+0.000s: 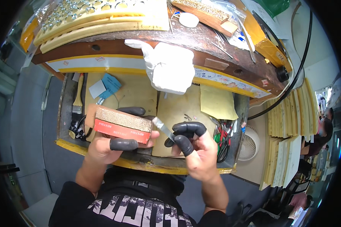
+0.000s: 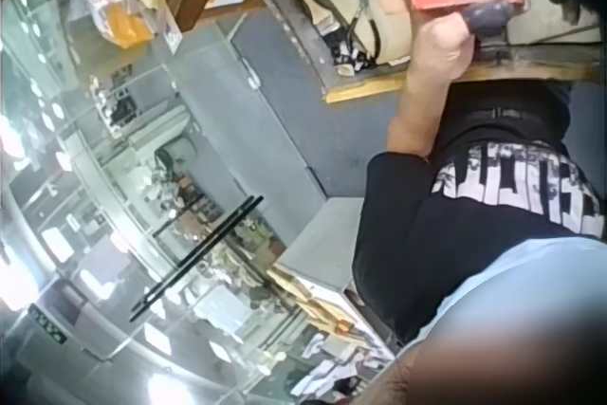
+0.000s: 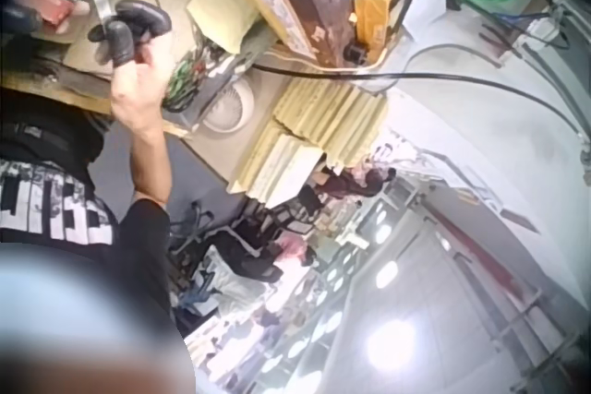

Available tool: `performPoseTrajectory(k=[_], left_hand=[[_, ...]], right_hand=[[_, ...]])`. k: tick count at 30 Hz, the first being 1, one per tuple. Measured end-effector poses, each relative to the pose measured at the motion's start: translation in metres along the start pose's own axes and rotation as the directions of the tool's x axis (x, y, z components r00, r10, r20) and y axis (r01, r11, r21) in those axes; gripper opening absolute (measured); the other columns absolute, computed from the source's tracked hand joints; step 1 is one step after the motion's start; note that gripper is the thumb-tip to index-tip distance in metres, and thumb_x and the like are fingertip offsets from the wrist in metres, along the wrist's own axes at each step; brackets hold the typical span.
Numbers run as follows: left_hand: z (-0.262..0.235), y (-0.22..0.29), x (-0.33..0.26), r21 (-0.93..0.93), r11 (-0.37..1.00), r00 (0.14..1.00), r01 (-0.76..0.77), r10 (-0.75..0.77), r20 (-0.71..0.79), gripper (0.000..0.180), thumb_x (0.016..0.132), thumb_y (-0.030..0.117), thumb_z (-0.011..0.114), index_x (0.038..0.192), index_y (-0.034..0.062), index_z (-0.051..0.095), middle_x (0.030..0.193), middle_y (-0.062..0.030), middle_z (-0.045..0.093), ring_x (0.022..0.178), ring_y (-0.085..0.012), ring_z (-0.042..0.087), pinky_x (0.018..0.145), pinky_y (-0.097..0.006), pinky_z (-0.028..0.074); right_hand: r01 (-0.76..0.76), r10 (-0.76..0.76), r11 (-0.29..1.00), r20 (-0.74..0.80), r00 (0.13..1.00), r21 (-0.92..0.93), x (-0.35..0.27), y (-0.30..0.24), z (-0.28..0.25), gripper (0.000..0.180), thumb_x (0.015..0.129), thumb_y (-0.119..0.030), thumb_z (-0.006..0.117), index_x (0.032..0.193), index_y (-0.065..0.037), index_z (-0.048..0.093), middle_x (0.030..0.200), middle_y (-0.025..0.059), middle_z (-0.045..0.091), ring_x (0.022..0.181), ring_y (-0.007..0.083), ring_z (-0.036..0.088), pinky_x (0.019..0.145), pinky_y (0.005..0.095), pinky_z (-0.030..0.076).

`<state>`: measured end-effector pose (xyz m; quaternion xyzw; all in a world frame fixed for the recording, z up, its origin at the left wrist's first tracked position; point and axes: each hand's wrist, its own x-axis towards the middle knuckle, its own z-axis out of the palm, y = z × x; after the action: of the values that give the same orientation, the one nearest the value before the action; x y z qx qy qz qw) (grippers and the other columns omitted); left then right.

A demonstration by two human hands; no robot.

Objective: Setting or refining the setting of a small gemstone in a jewelry piece using a pneumatic engraver.

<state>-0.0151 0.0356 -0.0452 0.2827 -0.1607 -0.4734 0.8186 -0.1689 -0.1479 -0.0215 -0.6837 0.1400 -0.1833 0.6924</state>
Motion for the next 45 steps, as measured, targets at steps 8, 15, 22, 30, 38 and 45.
performPoseTrajectory(k=[8, 15, 22, 30, 38, 45], left_hand=[[-0.01, 0.019, 0.011, 0.205, 0.934, 0.932, 0.294, -0.327, 0.154, 0.055, 0.076, -0.005, 0.071, 0.127, -0.0116, 0.051, 0.112, -0.0239, 0.068, 0.101, -0.0304, 0.07, 0.087, -0.038, 0.058], [-0.019, 0.018, 0.017, 0.395, 0.878, 0.892, 0.27, -0.382, 0.241, 0.054, 0.072, -0.004, 0.076, 0.123, -0.0075, 0.058, 0.11, -0.016, 0.07, 0.099, -0.0217, 0.068, 0.089, -0.034, 0.054], [-0.017, 0.017, 0.016, 0.41, 0.865, 0.874, 0.29, -0.414, 0.255, 0.052, 0.071, -0.002, 0.077, 0.12, -0.0058, 0.061, 0.105, -0.0146, 0.07, 0.094, -0.0205, 0.068, 0.085, -0.033, 0.054], [-0.006, 0.022, 0.022, 0.372, 0.861, 0.799, 0.346, -0.478, 0.365, 0.033, 0.079, -0.003, 0.073, 0.11, -0.0059, 0.064, 0.097, -0.0142, 0.071, 0.086, -0.0193, 0.068, 0.077, -0.031, 0.055], [-0.011, 0.021, 0.018, 0.46, 0.825, 0.816, 0.329, -0.494, 0.302, 0.038, 0.077, -0.004, 0.076, 0.113, -0.0069, 0.063, 0.102, -0.017, 0.07, 0.091, -0.0223, 0.069, 0.08, -0.033, 0.056], [-0.016, 0.019, 0.023, 0.459, 0.831, 0.754, 0.313, -0.512, 0.412, 0.045, 0.078, 0.0, 0.077, 0.118, -0.0098, 0.059, 0.106, -0.0221, 0.07, 0.095, -0.0254, 0.071, 0.078, -0.033, 0.059]], right_hand=[[0.481, -0.17, 0.75, 0.57, 0.804, -0.454, 0.028, -0.039, -0.028, 0.026, 0.069, 0.013, 0.066, 0.092, 0.002, 0.065, 0.082, 0.0138, 0.064, 0.075, 0.0314, 0.064, 0.065, 0.0384, 0.05], [0.568, -0.116, 0.691, 0.706, 0.698, -0.448, 0.035, -0.037, -0.029, 0.028, 0.052, 0.011, 0.057, 0.075, 0.002, 0.045, 0.075, 0.0168, 0.044, 0.069, 0.0396, 0.049, 0.058, 0.0458, 0.041], [0.575, -0.099, 0.672, 0.713, 0.694, -0.467, 0.038, -0.038, -0.023, 0.036, 0.055, 0.011, 0.062, 0.089, -0.001, 0.062, 0.077, 0.0123, 0.058, 0.068, 0.033, 0.058, 0.059, 0.0391, 0.047], [0.562, -0.078, 0.676, 0.712, 0.697, -0.476, 0.04, -0.037, -0.023, 0.037, 0.051, 0.011, 0.06, 0.088, 0.001, 0.06, 0.075, 0.0133, 0.056, 0.067, 0.0352, 0.056, 0.058, 0.0399, 0.045], [0.57, -0.082, 0.678, 0.723, 0.686, -0.464, 0.041, -0.032, -0.022, 0.037, 0.049, 0.012, 0.059, 0.085, 0.001, 0.058, 0.074, 0.0131, 0.055, 0.067, 0.0353, 0.056, 0.059, 0.0399, 0.046], [0.513, -0.088, 0.751, 0.707, 0.702, -0.416, 0.043, -0.033, -0.018, 0.025, 0.054, 0.01, 0.059, 0.071, 0.0, 0.044, 0.073, 0.0149, 0.047, 0.069, 0.0384, 0.05, 0.058, 0.0449, 0.042]])
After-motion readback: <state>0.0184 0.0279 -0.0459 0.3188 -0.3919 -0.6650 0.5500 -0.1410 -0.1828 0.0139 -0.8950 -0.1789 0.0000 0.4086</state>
